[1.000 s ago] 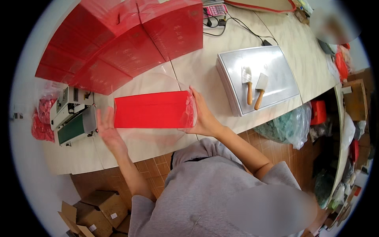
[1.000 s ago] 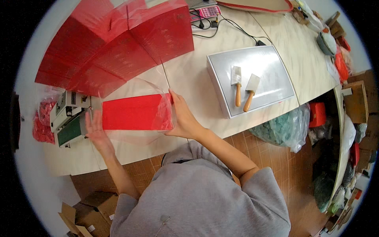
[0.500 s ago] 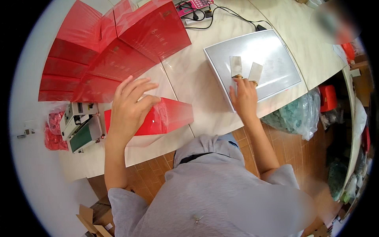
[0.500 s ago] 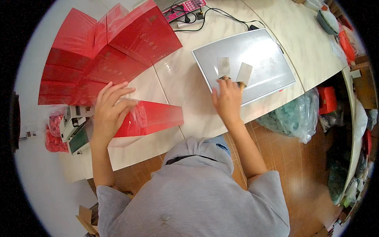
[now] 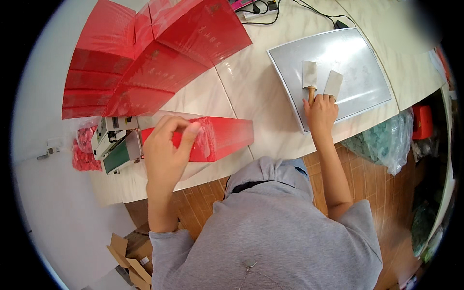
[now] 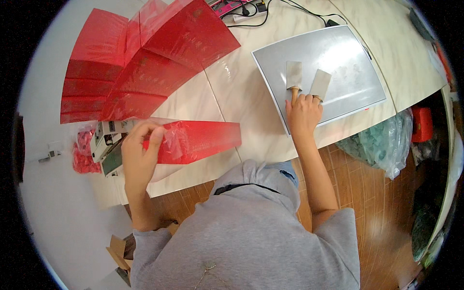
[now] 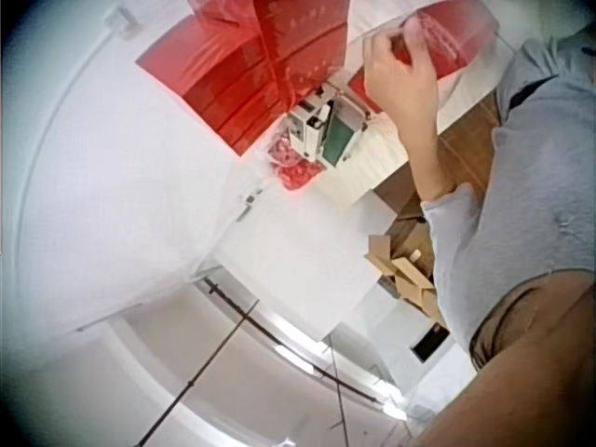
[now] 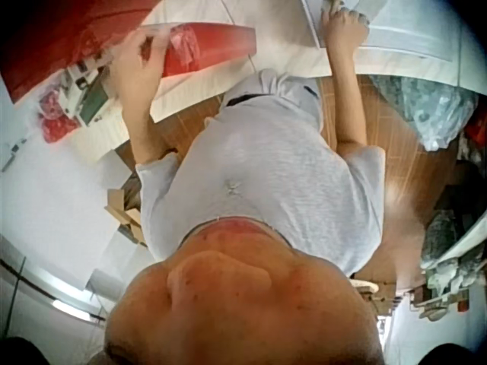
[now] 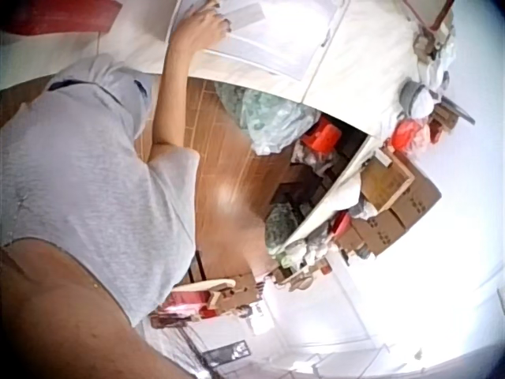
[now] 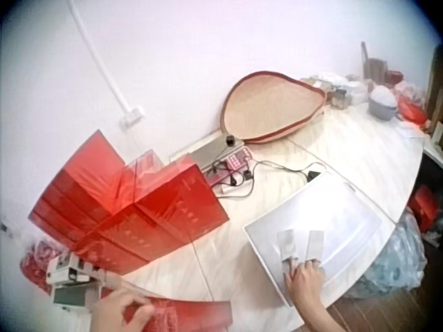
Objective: The person uses a wooden mallet to smooth plastic wrap on red rectangular boxes. They then place the boxes on a heat-sealing machine to shrink the wrap and seal the edges. Finally, the person places the sealed boxes into clear plastic bags.
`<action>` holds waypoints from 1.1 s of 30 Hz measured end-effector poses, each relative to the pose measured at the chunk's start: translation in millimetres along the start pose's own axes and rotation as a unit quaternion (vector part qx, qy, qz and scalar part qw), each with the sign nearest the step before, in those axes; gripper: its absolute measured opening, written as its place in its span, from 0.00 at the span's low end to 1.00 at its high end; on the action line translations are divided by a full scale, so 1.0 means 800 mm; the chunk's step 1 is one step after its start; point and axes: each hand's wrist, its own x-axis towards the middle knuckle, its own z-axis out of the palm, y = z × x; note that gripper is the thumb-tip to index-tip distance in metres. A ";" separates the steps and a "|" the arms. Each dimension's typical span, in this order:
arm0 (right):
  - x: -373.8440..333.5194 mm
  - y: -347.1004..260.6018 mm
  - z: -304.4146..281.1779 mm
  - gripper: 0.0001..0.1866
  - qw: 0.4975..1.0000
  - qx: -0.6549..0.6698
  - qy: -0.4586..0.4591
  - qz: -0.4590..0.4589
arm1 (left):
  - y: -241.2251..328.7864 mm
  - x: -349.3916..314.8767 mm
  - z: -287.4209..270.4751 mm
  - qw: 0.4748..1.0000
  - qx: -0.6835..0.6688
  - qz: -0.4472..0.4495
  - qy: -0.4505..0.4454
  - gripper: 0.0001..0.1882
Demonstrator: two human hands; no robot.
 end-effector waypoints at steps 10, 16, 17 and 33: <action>0.012 -0.006 0.019 0.07 0.999 0.014 0.023 0.042 | -0.022 -0.003 0.013 0.989 -0.057 -0.134 0.002 0.13; 0.026 -0.017 -0.072 0.10 0.922 0.366 -0.115 0.056 | -0.064 -0.016 0.034 0.981 -0.106 -0.161 0.007 0.14; 0.024 -0.018 -0.083 0.12 0.907 0.402 -0.121 0.038 | -0.070 -0.020 0.040 0.977 -0.133 -0.168 0.009 0.13; 0.017 -0.050 -0.148 0.10 0.858 0.462 -0.196 -0.111 | -0.031 -0.036 0.008 0.948 -0.260 -0.148 -0.112 0.36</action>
